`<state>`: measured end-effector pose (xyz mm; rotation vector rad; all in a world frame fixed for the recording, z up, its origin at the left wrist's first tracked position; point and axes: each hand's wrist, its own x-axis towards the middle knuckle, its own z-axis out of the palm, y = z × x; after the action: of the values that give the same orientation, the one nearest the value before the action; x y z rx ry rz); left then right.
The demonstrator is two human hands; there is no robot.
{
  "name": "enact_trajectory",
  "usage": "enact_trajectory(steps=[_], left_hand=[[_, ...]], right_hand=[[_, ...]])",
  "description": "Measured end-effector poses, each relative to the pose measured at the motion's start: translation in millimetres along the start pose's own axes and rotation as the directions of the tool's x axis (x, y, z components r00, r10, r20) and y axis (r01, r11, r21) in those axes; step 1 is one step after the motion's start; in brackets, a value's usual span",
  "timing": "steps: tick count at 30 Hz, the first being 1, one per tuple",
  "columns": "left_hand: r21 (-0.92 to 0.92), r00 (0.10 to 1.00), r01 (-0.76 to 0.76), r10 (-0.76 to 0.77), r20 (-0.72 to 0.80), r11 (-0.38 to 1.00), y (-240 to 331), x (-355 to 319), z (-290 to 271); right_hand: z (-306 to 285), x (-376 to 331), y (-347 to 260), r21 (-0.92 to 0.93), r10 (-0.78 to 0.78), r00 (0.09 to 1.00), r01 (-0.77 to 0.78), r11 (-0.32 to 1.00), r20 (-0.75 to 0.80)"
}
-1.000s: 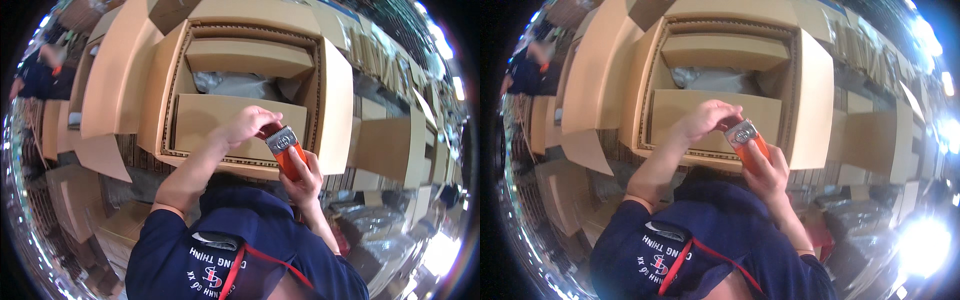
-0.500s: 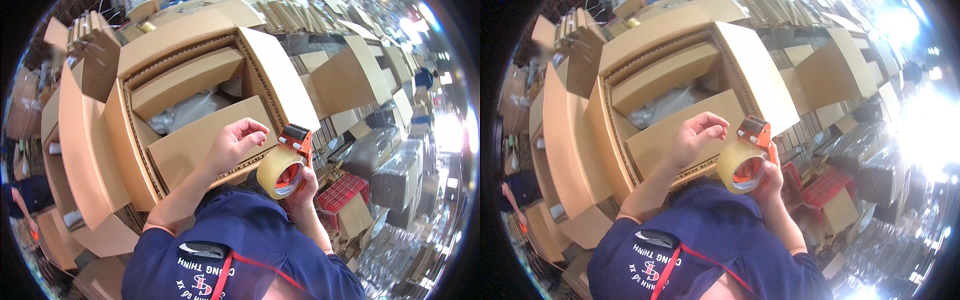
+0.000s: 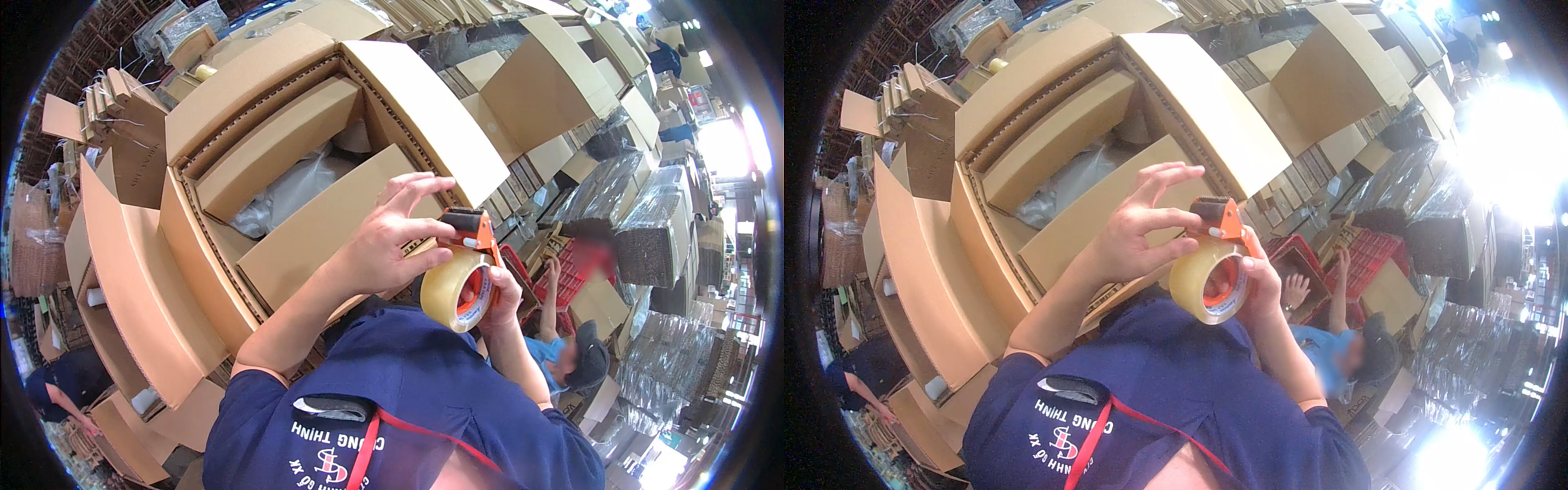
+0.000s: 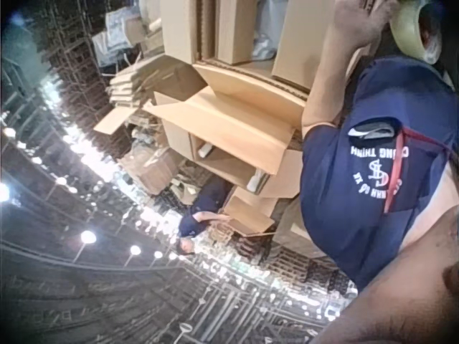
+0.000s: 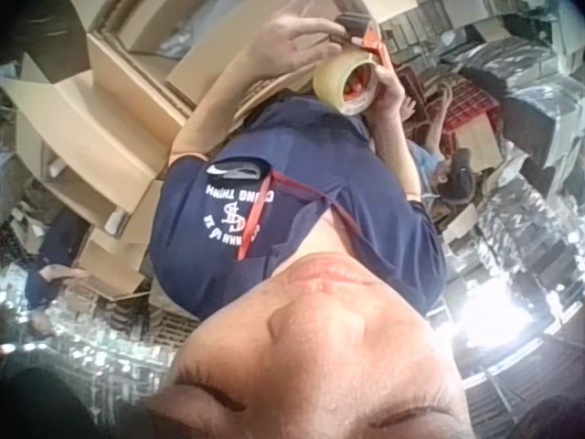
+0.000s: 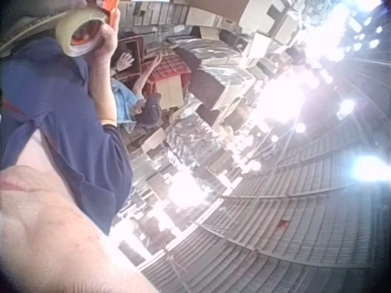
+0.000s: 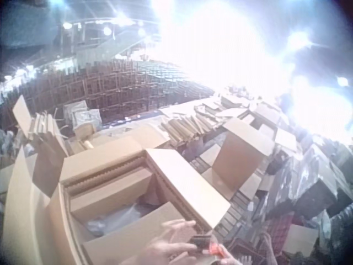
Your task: The person tapes the seams of a cardboard box labeled 'ARTICLE' using a handheld tape dispenser. They repeatedly open and close the box flaps, apply tape to the top and side seams, and handle additional cardboard pieces nearby.
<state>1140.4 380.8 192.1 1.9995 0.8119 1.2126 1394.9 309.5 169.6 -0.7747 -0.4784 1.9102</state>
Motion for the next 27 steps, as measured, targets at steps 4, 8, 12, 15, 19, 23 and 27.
enact_trajectory(steps=[4,8,12,15,19,23,27], left_hand=[[0.054,0.993,0.007,-0.014,0.117,0.999,-7.7,-5.6,-10.4],[-0.117,0.986,0.164,-0.165,0.007,0.979,-27.2,-17.5,-4.1],[-0.138,0.94,0.178,-0.21,-0.27,0.974,-10.7,-23.2,0.6],[-0.135,0.85,0.121,-0.173,-0.497,0.983,-4.5,-24.2,-13.1],[-0.38,0.65,-0.046,-0.261,-0.714,0.924,-79.4,-4.7,-112.2],[-0.789,0.89,0.181,-0.44,-0.123,0.587,-213.1,-46.5,-172.1],[-0.782,0.728,0.517,-0.659,0.189,0.347,-282.0,-95.5,-163.8]], right_hand=[[14.1,6.5,1.7,-0.068,0.025,0.999,-0.022,0.997,0.037],[30.9,11.6,11.3,-0.064,0.088,0.994,-0.092,0.994,-0.063],[30.7,10.3,12.5,-0.148,0.045,0.999,-0.045,0.988,-0.001],[51.7,11.9,-0.3,-0.221,0.041,0.996,-0.021,0.975,0.085],[58.5,-8.1,0.3,-0.458,0.217,0.974,-0.162,0.874,0.071],[58.0,10.1,53.1,-0.844,-0.136,0.986,0.15,0.515,0.093],[69.2,49.9,89.6,-0.957,-0.254,0.927,0.243,-0.158,0.277]])
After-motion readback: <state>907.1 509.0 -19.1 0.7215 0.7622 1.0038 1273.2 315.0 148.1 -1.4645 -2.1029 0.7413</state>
